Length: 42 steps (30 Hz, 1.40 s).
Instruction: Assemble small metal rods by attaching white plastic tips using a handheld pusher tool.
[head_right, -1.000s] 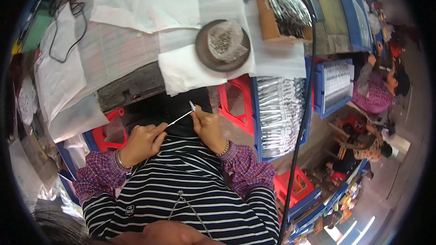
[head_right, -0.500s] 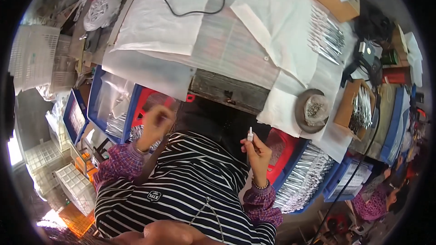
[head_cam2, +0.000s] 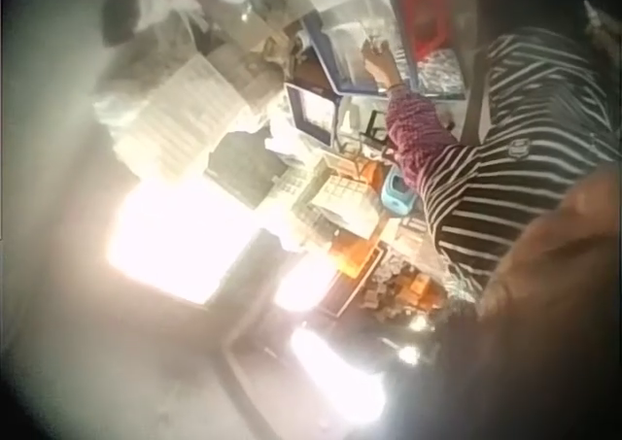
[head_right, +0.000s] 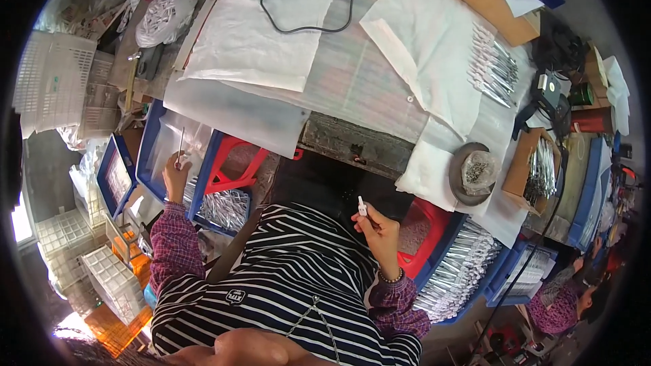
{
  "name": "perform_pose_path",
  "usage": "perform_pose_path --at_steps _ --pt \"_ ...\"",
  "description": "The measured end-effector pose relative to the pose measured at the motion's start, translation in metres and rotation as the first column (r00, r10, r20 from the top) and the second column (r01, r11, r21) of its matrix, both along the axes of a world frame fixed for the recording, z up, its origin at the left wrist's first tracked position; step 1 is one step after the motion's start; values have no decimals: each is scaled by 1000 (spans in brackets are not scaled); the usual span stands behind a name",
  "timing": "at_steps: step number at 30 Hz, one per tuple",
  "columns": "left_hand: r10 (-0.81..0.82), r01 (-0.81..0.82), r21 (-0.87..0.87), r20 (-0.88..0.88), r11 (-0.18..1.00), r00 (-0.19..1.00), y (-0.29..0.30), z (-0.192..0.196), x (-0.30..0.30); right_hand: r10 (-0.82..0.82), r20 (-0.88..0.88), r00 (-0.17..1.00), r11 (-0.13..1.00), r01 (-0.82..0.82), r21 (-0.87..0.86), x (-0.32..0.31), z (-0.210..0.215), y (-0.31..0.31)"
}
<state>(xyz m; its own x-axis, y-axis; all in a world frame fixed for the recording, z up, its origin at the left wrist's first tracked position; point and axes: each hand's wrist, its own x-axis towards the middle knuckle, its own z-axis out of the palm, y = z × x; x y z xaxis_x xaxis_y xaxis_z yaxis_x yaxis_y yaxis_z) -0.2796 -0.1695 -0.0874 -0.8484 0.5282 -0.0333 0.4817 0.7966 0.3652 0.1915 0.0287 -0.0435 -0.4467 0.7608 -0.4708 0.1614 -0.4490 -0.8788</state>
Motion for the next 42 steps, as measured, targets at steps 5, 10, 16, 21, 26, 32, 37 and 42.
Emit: perform_pose_path --at_steps 5,10,16,21,26,32,37,42 --pt "-50 50 -116 3 992 999 4 0 3 17 14 1000 1000 -17 10 -1 1 0" --pt "-98 97 -126 -8 987 995 8 -1 0 2 -5 1000 1000 -2 9 -2 0 2" --pt "-136 127 -97 -94 987 986 3 -7 -10 -3 -4 1000 1000 3 -5 0 -1 4" --pt "-164 139 -184 -130 973 978 -3 0 -20 5 -18 1000 1000 -5 -3 2 -3 5" --pt "-137 109 -117 -276 987 951 -4 35 -29 -16 -75 997 996 10 -87 4 -2 5" --pt "-125 -1 452 250 892 960 56 85 13 -47 -120 992 994 35 -101 2 1 8" --pt "-452 90 529 611 844 649 137 102 135 -123 -231 965 972 70 -224 -3 2 5" --pt "-796 577 566 531 588 290 194 101 261 -179 -204 963 972 140 -190 -2 5 -4"
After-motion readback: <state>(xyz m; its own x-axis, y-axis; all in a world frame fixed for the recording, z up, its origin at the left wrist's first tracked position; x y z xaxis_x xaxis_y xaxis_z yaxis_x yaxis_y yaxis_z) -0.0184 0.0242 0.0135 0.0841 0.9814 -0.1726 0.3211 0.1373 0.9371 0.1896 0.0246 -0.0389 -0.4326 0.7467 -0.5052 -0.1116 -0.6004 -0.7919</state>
